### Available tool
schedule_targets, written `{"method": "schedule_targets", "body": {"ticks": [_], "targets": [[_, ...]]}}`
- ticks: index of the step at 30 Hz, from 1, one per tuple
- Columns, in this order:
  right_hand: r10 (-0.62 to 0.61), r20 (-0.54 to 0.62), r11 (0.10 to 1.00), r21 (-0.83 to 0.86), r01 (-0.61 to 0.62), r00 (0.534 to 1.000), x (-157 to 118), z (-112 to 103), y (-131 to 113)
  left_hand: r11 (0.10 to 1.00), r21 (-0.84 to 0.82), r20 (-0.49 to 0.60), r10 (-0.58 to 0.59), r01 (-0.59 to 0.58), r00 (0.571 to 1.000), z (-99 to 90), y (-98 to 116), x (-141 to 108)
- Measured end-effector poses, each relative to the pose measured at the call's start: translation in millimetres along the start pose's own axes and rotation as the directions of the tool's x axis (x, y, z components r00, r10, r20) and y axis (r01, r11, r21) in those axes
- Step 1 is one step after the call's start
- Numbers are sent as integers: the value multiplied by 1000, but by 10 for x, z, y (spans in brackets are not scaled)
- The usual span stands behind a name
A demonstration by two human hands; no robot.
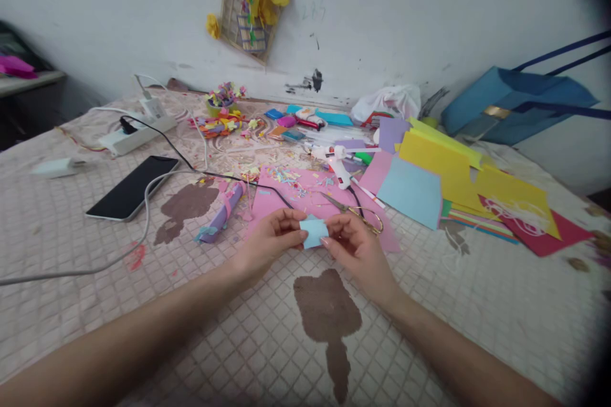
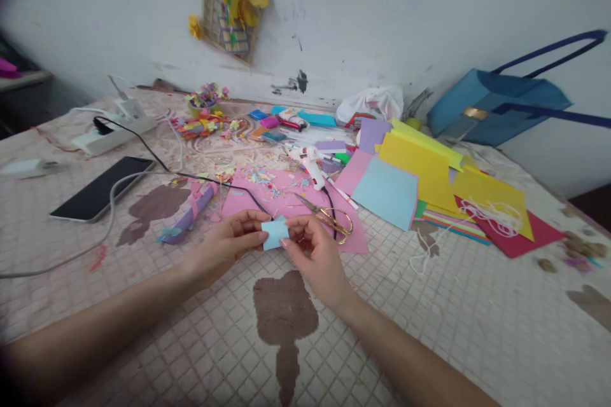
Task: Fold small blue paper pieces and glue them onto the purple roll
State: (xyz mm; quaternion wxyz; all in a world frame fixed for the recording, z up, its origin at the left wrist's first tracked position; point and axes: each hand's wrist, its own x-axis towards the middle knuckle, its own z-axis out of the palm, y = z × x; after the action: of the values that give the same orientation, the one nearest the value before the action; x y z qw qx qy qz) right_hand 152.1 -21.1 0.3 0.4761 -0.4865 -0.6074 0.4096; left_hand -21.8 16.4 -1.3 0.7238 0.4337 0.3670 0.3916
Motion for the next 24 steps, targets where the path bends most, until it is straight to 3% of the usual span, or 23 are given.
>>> {"method": "schedule_targets", "body": {"ticks": [7,16,24], "targets": [[17,25,999,-32,-16,1000,4,-26,44,998,2,63,-62,62,996,14,10,-14],[-38,14,998,-46,39,999,-1,-14,-7,998,2,51,-66,66,996,16,11,-17],[35,75,997,-66,-30,997,4,-28,56,999,8,63,-35,35,997,-15,1,6]]}}
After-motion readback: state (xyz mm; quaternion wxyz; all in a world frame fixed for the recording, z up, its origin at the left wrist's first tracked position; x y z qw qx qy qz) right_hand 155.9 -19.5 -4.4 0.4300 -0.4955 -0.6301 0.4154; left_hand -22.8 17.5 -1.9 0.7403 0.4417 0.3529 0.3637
